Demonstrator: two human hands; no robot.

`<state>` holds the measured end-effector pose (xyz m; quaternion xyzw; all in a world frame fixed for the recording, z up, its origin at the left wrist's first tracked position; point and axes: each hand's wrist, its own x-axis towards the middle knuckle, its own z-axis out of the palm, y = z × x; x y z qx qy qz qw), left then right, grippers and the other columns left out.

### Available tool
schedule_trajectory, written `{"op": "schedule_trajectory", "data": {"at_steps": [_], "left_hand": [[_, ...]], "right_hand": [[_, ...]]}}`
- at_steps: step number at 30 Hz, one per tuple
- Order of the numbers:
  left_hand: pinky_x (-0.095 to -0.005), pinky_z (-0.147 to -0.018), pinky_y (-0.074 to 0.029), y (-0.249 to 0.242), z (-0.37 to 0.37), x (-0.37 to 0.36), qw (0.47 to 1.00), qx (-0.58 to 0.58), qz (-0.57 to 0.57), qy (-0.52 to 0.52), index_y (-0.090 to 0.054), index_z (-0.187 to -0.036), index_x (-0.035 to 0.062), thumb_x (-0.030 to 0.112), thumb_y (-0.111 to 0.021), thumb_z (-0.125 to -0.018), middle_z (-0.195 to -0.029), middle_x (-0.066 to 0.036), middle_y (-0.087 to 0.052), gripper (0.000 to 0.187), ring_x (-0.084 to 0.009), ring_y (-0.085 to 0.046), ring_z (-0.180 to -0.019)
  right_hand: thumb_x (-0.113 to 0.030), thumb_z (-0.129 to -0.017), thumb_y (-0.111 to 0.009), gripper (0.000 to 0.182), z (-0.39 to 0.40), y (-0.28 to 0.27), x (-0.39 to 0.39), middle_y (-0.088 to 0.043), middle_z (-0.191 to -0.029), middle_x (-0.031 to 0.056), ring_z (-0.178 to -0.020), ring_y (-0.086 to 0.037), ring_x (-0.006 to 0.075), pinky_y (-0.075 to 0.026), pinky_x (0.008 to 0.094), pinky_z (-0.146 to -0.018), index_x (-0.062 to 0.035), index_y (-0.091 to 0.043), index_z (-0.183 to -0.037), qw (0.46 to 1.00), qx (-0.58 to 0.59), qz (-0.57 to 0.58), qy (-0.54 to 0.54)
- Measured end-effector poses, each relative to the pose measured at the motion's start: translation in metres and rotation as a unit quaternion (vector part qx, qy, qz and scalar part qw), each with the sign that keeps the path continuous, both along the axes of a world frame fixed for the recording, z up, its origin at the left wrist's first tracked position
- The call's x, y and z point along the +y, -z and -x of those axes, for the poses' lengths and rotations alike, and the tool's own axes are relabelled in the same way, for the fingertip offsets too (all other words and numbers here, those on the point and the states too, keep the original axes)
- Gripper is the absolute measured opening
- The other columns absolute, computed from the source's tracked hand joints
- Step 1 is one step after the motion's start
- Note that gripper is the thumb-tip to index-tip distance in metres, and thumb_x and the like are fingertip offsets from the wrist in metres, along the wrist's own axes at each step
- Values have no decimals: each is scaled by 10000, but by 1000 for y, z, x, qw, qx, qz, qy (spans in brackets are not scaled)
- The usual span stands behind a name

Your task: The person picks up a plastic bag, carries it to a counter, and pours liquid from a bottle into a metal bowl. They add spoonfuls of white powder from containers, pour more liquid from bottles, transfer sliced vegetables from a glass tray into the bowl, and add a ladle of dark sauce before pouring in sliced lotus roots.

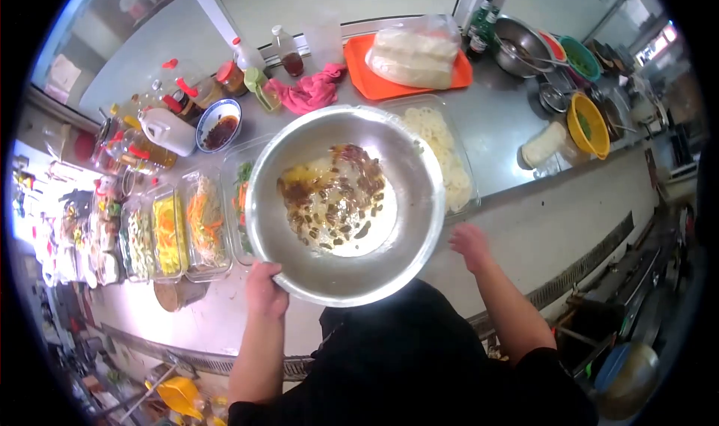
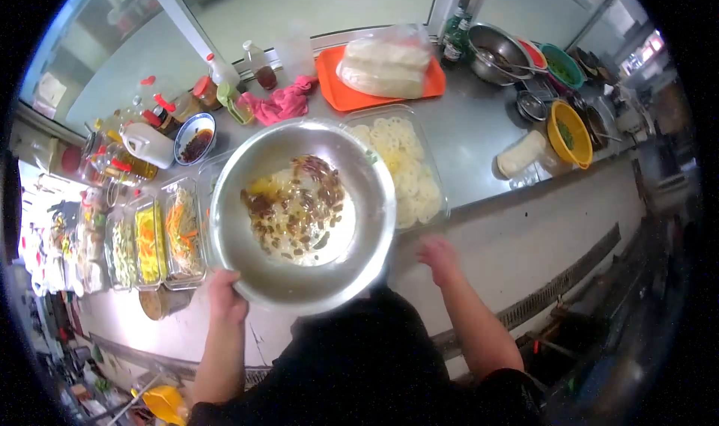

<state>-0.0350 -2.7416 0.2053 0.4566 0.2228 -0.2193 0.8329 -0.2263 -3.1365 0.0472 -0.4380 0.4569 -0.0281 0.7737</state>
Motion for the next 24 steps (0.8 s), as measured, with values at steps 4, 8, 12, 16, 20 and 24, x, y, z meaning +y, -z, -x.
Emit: {"op": "schedule_trajectory", "data": {"at_steps": [4, 8, 12, 16, 20, 24], "left_hand": [[-402, -940, -438, 7, 5, -60, 999, 3, 26, -46, -492, -1137, -54, -24, -464, -744, -1084, -162, -565, 395, -288, -554, -1021], [-401, -931, -440, -9, -6, -63, 993, -37, -35, -110, -484, -1151, -41, -15, -470, -743, -1103, -150, -551, 409, -282, -550, -1026], [-405, -947, -427, -2, 3, -35, 997, -16, -19, -80, -488, -1149, -42, -22, -464, -737, -1106, -147, -554, 413, -286, -542, -1048], [-402, -964, -410, 3, -7, -74, 999, 46, 8, -20, -488, -1155, -42, -29, -458, -740, -1098, -141, -560, 417, -290, -534, -1056], [-365, -919, -419, 10, -39, -112, 999, 12, -1, -33, -521, -1118, -41, -27, -477, -742, -1058, -127, -583, 379, -253, -543, -999], [-393, -929, -434, -5, -44, -98, 999, -43, 8, -6, -516, -1119, -52, -28, -476, -736, -1073, -141, -584, 386, -268, -558, -999]], "right_hand": [[-214, -848, -623, 338, -38, 49, -18, -563, -1029, 79, -887, -570, 227, -493, 362, -736, -78, -513, -1137, 985, -65, -154, 46], [-176, -880, -535, 292, -57, 42, -22, -542, -1071, 83, -890, -558, 255, -492, 410, -761, -78, -502, -1153, 973, -49, -211, 73], [-142, -810, -558, 315, -48, 62, -34, -540, -1036, 73, -904, -550, 251, -487, 417, -765, -88, -510, -1117, 977, -46, -188, 85], [-142, -761, -566, 317, -38, 56, -50, -532, -998, 66, -926, -542, 248, -477, 428, -788, -89, -511, -1069, 976, -55, -102, 183], [-141, -805, -543, 352, -15, 66, -80, -542, -1073, 81, -993, -546, 275, -471, 458, -840, -63, -495, -1145, 964, -70, -115, 228], [-80, -842, -480, 440, -14, 32, -88, -534, -1215, 139, -1118, -523, 322, -445, 508, -936, -7, -436, -1274, 972, -80, -138, 175]]}}
